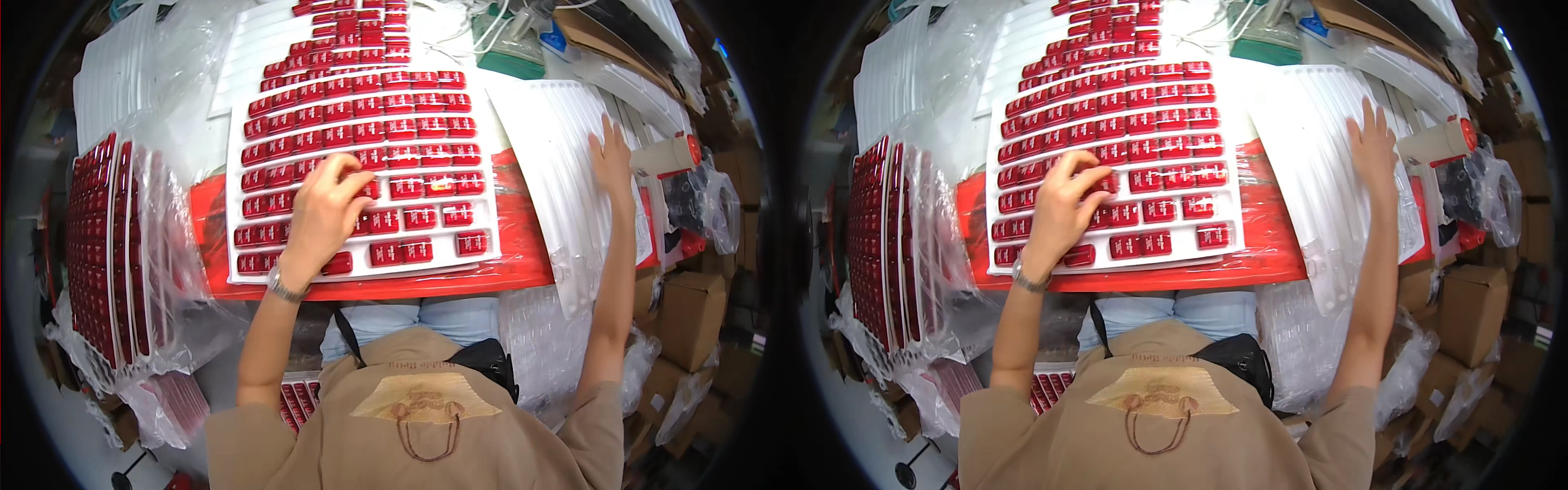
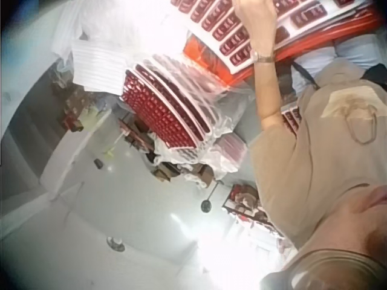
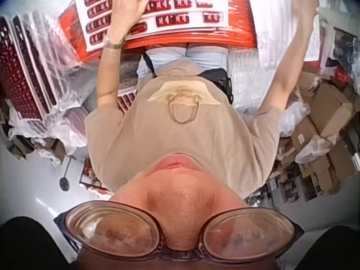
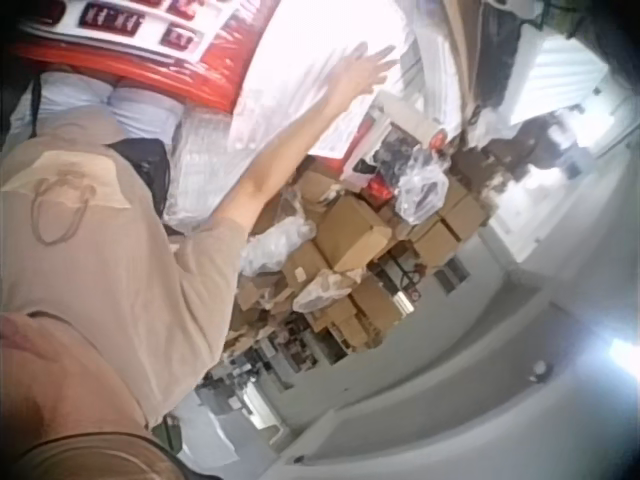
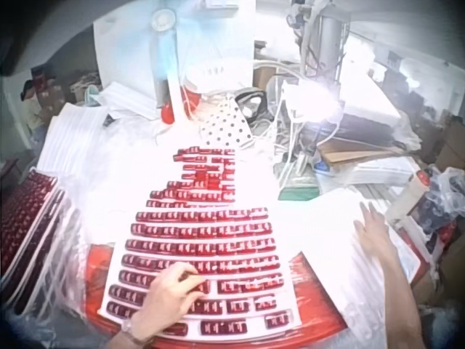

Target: Packaging red plastic items into a white partitioned tray.

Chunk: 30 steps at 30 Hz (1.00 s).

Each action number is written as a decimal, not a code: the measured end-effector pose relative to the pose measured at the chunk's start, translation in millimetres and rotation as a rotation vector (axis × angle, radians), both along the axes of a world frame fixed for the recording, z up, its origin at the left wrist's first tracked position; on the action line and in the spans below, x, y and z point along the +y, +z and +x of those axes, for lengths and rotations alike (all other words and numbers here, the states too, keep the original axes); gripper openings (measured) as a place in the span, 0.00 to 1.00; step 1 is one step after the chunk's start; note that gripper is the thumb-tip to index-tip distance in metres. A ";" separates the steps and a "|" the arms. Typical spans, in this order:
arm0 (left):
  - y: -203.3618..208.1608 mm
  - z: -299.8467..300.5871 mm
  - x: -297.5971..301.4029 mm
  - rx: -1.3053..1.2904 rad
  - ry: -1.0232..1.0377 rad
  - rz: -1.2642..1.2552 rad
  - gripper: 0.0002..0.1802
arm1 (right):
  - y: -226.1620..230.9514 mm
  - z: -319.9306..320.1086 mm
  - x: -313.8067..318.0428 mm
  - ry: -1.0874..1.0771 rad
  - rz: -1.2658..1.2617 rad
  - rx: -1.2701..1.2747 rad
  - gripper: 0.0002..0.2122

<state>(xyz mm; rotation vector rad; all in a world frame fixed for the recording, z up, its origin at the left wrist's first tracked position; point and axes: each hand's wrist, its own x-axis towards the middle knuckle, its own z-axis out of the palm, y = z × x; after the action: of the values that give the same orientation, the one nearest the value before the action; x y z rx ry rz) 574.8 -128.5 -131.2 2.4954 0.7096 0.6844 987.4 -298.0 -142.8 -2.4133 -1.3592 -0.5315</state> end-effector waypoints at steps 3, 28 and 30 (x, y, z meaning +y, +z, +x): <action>-12.6 4.3 -1.0 0.082 -0.030 0.007 0.15 | -11.5 6.4 -0.7 -0.181 -0.550 0.036 0.18; -5.5 -71.8 -12.4 -0.398 0.207 -0.457 0.17 | 9.1 -45.6 4.3 -0.195 -0.560 0.226 0.22; -5.6 -66.3 -15.9 -0.400 0.203 -0.512 0.17 | 2.8 -36.3 -9.7 -0.044 -0.505 0.095 0.20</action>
<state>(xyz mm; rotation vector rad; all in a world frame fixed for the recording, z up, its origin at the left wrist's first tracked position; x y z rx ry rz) 508.4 -144.5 -136.9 1.7715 0.8603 0.9074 951.0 -307.7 -140.0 -2.8204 -1.5475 -0.0804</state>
